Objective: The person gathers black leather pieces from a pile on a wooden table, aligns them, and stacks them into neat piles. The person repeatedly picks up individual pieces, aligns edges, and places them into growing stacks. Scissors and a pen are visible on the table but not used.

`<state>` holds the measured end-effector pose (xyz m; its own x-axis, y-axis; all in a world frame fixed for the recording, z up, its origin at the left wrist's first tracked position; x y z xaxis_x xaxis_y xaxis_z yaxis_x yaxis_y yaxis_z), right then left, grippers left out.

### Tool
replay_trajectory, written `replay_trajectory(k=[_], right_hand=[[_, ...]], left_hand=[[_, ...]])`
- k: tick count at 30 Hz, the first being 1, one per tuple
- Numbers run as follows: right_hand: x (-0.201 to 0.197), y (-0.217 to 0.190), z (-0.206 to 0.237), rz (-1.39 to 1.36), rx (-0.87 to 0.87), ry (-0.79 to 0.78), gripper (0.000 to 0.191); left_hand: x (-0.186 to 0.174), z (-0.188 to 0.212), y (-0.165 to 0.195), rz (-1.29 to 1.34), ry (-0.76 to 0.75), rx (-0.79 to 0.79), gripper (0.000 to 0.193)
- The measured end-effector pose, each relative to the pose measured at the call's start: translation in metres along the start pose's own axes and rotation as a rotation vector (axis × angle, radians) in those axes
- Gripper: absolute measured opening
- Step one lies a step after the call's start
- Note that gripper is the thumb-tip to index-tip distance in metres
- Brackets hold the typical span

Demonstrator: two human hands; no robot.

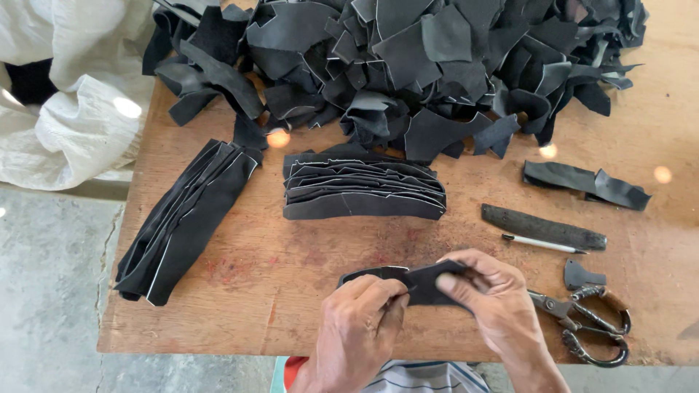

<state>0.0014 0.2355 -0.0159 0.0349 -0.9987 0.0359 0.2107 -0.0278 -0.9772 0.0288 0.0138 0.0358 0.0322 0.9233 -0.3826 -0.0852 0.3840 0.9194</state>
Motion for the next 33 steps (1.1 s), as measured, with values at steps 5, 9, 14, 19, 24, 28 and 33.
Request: replay_trajectory(k=[5, 9, 14, 19, 24, 28, 33], right_hand=[[-0.001, 0.001, 0.006, 0.163, -0.127, -0.189, 0.028], [0.010, -0.021, 0.022, 0.379, -0.263, -0.379, 0.023], [0.017, -0.051, 0.027, -0.139, -0.306, -0.351, 0.061], [0.028, -0.025, 0.042, -0.473, -0.059, -0.338, 0.060], [0.002, -0.008, 0.044, 0.117, -0.229, -0.035, 0.018], [-0.002, -0.001, 0.033, 0.349, 0.066, 0.025, 0.018], [0.041, 0.003, 0.028, 0.427, 0.136, 0.022, 0.016]], left_hand=[[-0.004, 0.005, 0.005, 0.049, 0.041, 0.051, 0.024], [0.000, 0.016, 0.010, 0.039, 0.021, 0.175, 0.041], [0.019, 0.030, -0.016, 0.356, -0.082, -0.147, 0.012], [0.038, 0.038, -0.028, 0.291, -0.124, -0.003, 0.019], [0.015, 0.031, -0.015, -0.141, 0.054, 0.312, 0.030], [-0.024, 0.014, -0.028, -0.500, 0.247, 0.278, 0.029], [-0.007, 0.022, -0.051, -0.402, 0.093, 0.090, 0.034]])
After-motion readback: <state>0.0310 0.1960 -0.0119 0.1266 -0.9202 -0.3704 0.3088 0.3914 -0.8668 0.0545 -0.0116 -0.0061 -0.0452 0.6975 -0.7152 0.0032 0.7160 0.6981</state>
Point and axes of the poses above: each hand's wrist, its own z-axis away from the middle knuckle, its own x-axis out of the palm, y = z × x, the point moved 3 cm from there along -z, towards the middle knuckle, and after that the axes turned 12 degrees about -x, right-handed, at the moved point
